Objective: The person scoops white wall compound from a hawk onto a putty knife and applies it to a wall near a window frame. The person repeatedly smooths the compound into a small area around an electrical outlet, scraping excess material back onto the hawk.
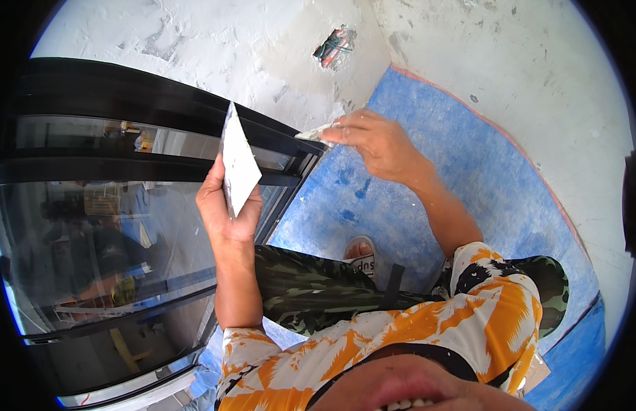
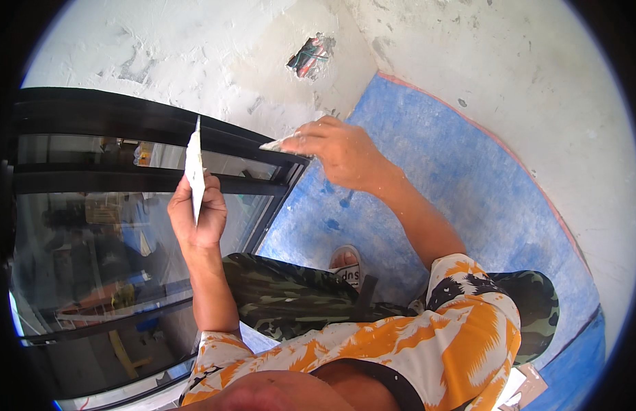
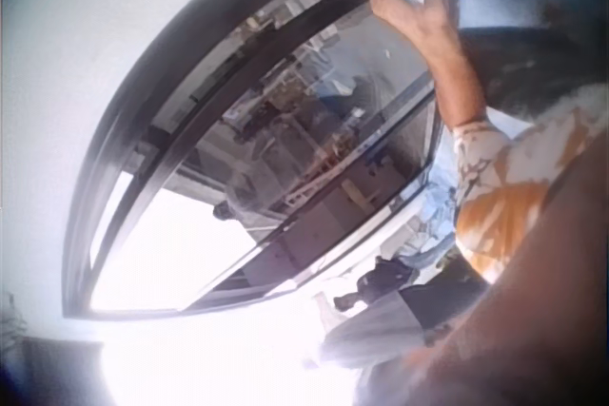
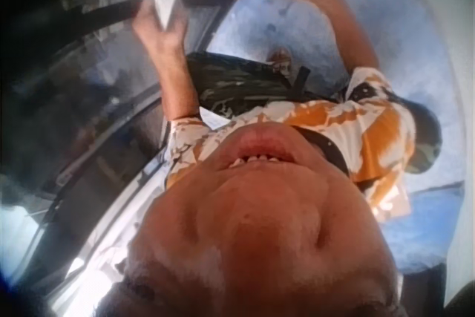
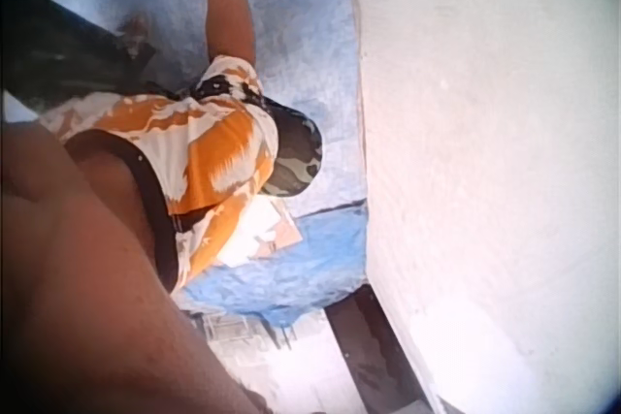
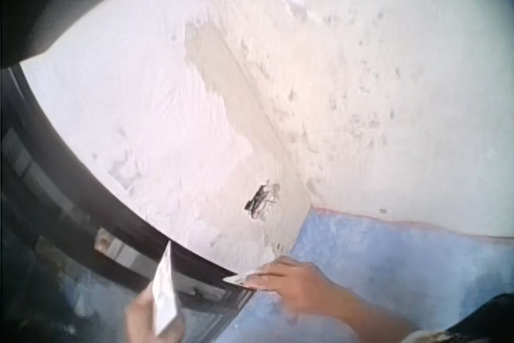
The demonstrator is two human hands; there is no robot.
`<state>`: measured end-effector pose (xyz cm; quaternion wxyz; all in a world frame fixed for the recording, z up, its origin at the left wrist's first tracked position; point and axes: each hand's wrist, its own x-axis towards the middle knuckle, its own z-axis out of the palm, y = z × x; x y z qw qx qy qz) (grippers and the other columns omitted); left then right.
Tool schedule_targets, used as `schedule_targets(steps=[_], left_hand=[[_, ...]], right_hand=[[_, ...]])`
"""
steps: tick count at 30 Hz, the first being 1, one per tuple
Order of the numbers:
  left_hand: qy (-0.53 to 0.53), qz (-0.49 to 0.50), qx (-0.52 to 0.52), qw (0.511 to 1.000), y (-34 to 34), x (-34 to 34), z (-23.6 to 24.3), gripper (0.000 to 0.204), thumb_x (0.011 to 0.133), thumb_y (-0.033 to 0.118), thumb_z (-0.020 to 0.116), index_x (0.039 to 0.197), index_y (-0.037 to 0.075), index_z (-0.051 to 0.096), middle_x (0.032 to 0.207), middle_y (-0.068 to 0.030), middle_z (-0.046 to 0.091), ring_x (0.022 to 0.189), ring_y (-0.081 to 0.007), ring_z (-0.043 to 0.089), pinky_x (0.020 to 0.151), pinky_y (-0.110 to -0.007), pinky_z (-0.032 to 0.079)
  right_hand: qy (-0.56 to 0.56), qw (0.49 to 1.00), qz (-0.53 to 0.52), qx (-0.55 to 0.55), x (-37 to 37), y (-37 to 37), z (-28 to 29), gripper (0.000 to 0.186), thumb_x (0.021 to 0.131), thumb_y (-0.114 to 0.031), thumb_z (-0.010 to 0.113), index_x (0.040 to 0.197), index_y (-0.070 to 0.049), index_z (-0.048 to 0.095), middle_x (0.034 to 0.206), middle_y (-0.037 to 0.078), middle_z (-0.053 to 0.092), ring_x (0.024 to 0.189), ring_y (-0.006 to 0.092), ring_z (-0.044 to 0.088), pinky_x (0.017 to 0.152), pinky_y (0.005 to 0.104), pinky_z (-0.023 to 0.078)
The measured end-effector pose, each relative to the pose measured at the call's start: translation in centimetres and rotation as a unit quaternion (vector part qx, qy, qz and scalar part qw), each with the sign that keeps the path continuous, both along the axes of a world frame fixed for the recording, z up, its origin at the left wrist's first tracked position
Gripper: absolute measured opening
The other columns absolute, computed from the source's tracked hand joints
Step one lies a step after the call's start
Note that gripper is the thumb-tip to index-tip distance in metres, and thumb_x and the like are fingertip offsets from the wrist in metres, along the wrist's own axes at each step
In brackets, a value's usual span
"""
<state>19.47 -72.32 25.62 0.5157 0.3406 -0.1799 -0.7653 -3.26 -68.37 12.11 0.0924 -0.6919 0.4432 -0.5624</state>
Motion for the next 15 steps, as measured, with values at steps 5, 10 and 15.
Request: schedule_targets(steps=[5, 10, 15], left_hand=[[-0.078, 0.048, -0.132, 0.987, 0.9, 1.3, 1.4, 0.029, 0.096, 0.013, 0.053, 0.121, -0.001, 0.059, 0.108, -0.0137, 0.070, 0.089, -0.0233, 0.071, 0.076, -0.033, 0.059], [-0.132, 0.021, -0.165, 0.977, 1.2, 1.6, 1.1, 0.030, 0.097, 0.013, 0.053, 0.121, -0.003, 0.058, 0.113, -0.0138, 0.067, 0.096, -0.0230, 0.069, 0.083, -0.035, 0.057], [-0.158, 0.034, -0.158, 0.974, 1.5, 1.9, 1.0, 0.030, 0.097, 0.013, 0.054, 0.120, -0.006, 0.057, 0.111, -0.0136, 0.068, 0.092, -0.0224, 0.069, 0.081, -0.035, 0.058]], right_hand=[[-0.093, 0.934, -0.181, 0.294, -4.8, -7.6, -0.8, 0.035, 0.084, -0.011, 0.057, 0.118, -0.003, 0.063, 0.093, 0.024, 0.068, 0.086, 0.0373, 0.067, 0.078, 0.0424, 0.050], [0.000, 0.952, -0.114, 0.284, -7.8, -14.8, -0.9, 0.031, 0.078, -0.007, 0.061, 0.108, 0.001, 0.064, 0.092, 0.023, 0.069, 0.085, 0.0336, 0.067, 0.079, 0.0419, 0.050], [-0.069, 0.942, -0.058, 0.324, -8.7, -16.8, -0.9, 0.029, 0.076, -0.003, 0.060, 0.105, 0.001, 0.066, 0.089, 0.017, 0.070, 0.082, 0.0238, 0.067, 0.077, 0.0373, 0.050]])
